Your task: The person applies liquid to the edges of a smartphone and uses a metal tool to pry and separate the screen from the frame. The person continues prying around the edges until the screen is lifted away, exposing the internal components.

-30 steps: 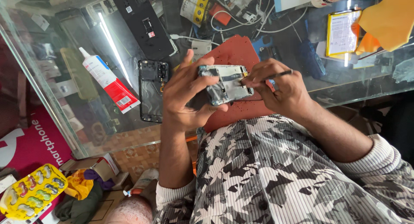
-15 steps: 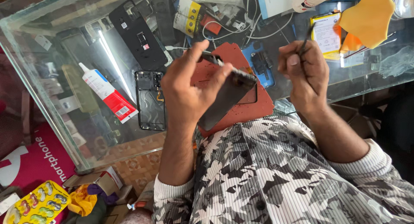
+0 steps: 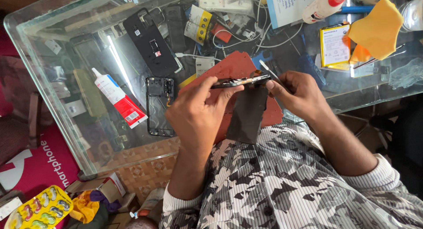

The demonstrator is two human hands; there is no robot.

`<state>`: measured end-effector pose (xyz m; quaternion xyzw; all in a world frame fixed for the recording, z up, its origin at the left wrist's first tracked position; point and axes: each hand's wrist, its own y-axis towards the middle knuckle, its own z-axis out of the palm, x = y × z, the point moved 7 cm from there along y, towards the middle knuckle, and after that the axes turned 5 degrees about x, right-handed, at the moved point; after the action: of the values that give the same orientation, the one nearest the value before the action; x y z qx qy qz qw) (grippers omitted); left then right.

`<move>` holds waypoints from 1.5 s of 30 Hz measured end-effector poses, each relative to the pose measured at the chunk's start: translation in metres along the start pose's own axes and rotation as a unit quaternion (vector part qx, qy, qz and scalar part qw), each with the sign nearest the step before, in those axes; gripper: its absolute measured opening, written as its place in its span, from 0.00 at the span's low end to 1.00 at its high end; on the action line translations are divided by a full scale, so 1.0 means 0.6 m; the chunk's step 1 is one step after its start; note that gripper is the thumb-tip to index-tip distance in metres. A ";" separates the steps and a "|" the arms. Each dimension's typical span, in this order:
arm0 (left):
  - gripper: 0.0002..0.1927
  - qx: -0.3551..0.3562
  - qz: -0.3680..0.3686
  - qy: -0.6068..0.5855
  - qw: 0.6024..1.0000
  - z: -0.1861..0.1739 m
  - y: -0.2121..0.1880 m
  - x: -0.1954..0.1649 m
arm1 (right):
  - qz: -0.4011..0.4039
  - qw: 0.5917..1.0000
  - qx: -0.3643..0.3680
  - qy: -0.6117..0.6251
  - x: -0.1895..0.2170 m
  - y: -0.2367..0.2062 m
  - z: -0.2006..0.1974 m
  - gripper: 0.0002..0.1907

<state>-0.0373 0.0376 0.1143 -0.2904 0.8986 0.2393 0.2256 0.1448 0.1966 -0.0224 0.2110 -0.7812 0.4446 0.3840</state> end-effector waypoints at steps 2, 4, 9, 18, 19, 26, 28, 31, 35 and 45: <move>0.20 0.012 0.010 0.015 1.000 0.003 -0.005 -0.006 | 0.035 0.999 0.010 0.039 -0.011 0.010 -0.001 0.16; 0.19 0.003 0.023 0.008 1.000 0.006 -0.006 -0.009 | -0.005 0.997 0.019 0.075 -0.002 0.019 -0.003 0.14; 0.16 -0.009 0.019 -0.016 1.000 0.016 0.000 0.004 | 0.038 0.994 0.026 0.095 -0.005 0.038 -0.012 0.09; 0.14 -0.010 -0.046 -0.146 0.988 0.033 0.009 0.075 | 0.034 0.995 0.070 0.065 0.003 0.073 -0.018 0.06; 0.16 -0.011 -0.053 -0.149 0.987 0.034 0.009 0.082 | 0.032 0.994 0.081 0.062 0.006 0.074 -0.017 0.07; 0.20 -0.036 -0.091 -0.197 0.976 0.033 0.004 0.130 | 0.049 0.985 0.166 0.019 0.019 0.056 -0.014 0.09; 0.20 -0.036 -0.126 -0.210 0.969 0.034 0.001 0.152 | 0.043 0.976 0.196 0.086 0.023 0.051 -0.005 0.08; 0.21 -0.037 -0.166 -0.271 0.947 0.040 -0.002 0.181 | 0.019 0.961 0.241 0.136 0.031 0.044 0.003 0.04; 0.23 -0.043 -0.222 -0.315 0.922 0.053 -0.015 0.209 | -0.002 0.971 0.221 0.094 0.033 0.040 -0.001 0.03; 0.15 -0.084 -0.299 -0.449 0.838 0.093 -0.040 0.257 | -0.056 0.962 0.234 0.132 0.060 0.033 0.011 0.04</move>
<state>-0.1200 -0.0119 -0.0205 -0.4235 0.5449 0.3387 0.6395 0.1065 0.2014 -0.0067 0.2781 -0.5847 0.6167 0.4478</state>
